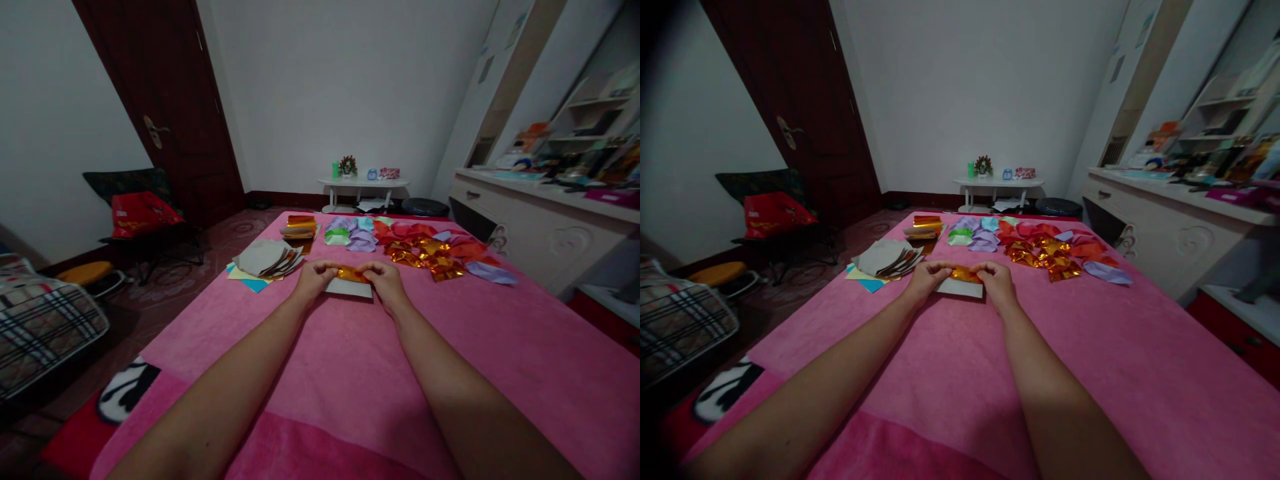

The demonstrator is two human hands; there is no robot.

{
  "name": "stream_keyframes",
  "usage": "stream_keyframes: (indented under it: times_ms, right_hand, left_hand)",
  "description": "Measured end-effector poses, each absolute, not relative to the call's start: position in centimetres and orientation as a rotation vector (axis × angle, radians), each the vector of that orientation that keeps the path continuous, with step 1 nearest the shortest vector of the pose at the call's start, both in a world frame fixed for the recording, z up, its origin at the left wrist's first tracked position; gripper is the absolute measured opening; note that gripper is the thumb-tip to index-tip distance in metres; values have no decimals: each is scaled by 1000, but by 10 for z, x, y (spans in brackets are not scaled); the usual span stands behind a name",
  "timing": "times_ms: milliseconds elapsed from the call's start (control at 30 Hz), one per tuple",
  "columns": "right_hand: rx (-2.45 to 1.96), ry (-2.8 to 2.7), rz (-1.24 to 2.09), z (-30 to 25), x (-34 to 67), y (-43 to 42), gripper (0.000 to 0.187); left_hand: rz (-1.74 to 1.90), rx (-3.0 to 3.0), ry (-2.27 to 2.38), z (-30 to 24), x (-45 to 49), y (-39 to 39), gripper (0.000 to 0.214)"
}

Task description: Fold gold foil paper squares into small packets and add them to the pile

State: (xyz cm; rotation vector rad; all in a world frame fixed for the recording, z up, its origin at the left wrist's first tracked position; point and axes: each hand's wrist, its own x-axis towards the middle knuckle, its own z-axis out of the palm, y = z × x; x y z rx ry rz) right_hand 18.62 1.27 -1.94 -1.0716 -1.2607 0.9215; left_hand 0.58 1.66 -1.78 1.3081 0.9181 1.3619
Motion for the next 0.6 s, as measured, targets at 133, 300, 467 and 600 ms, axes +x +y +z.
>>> stream_keyframes:
  times_ms: [133, 300, 467, 600]
  right_hand:
    - [-1032, -1294, 1056, -16, 183, 8, 19]
    - [-991, -1279, 1180, -10, 183, 4, 21]
    - [-954, -1236, 1273, -10, 187, 6, 33]
    - [-916, -1221, 1289, -10, 187, 5, 44]
  left_hand:
    - [1377, 1253, 927, -19, 2, 20, 22]
    - [1387, 1178, 926, -22, -1, 23, 24]
    - [1330, 1097, 860, -18, -2, 23, 30]
    - [1303, 1082, 780, -12, -3, 22, 39]
